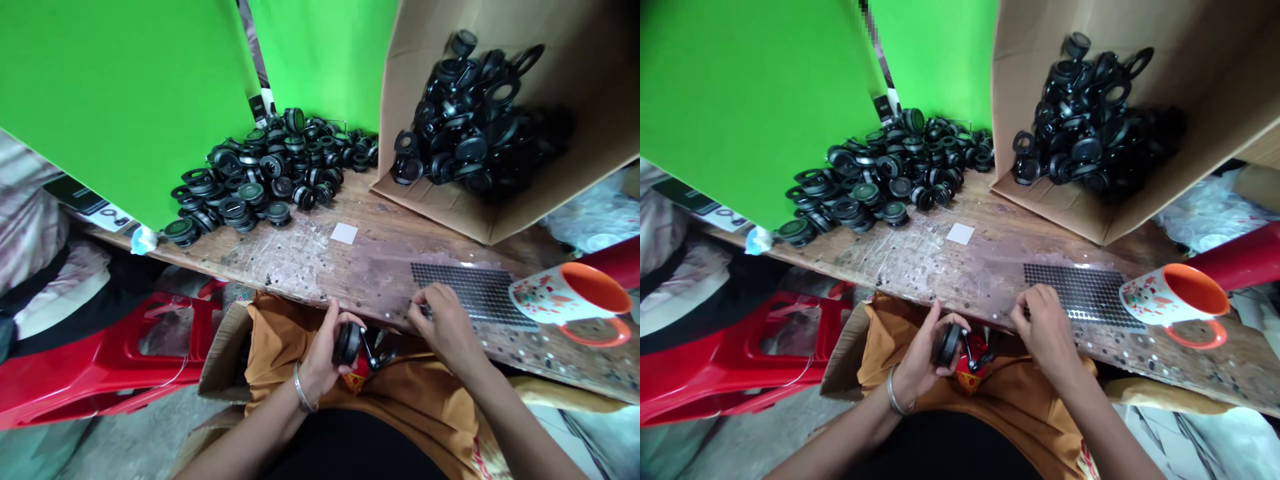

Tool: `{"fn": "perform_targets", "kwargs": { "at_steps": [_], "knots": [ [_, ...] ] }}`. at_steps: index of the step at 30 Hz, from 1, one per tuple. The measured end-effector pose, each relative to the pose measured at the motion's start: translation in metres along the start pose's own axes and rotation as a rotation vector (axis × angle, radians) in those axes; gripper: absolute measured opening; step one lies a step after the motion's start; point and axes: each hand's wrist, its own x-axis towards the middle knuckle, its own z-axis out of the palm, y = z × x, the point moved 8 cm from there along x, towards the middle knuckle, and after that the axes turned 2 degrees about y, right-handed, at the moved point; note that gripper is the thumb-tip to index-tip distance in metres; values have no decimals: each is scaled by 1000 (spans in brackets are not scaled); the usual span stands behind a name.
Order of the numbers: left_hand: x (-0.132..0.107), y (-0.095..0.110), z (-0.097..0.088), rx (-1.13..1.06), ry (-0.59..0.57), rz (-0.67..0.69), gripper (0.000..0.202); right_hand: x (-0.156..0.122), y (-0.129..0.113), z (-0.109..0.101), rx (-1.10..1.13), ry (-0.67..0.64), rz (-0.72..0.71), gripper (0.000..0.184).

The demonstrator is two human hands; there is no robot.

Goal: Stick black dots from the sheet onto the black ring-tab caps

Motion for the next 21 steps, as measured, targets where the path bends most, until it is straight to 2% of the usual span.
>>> {"fn": "perform_targets", "kwargs": {
  "at_steps": [3,6,10,14,18,21],
  "knots": [
    [-1,1,1,55,11,35,69,-10,-39,4,286,-56,-27,12],
    [0,-1,1,106,35,47,69,-16,-62,19,388,-142,14,15],
    [1,-3,0,138,63,49,66,-20,-64,32,391,-136,36,15],
    [1,-5,1,133,72,39,64,-22,-61,33,345,-93,-1,15],
    [-1,-7,6,86,33,-16,62,-26,-66,27,274,-45,-86,12],
    [-2,-11,7,35,22,-72,57,-34,-81,20,196,4,-199,10]
  ]
}}
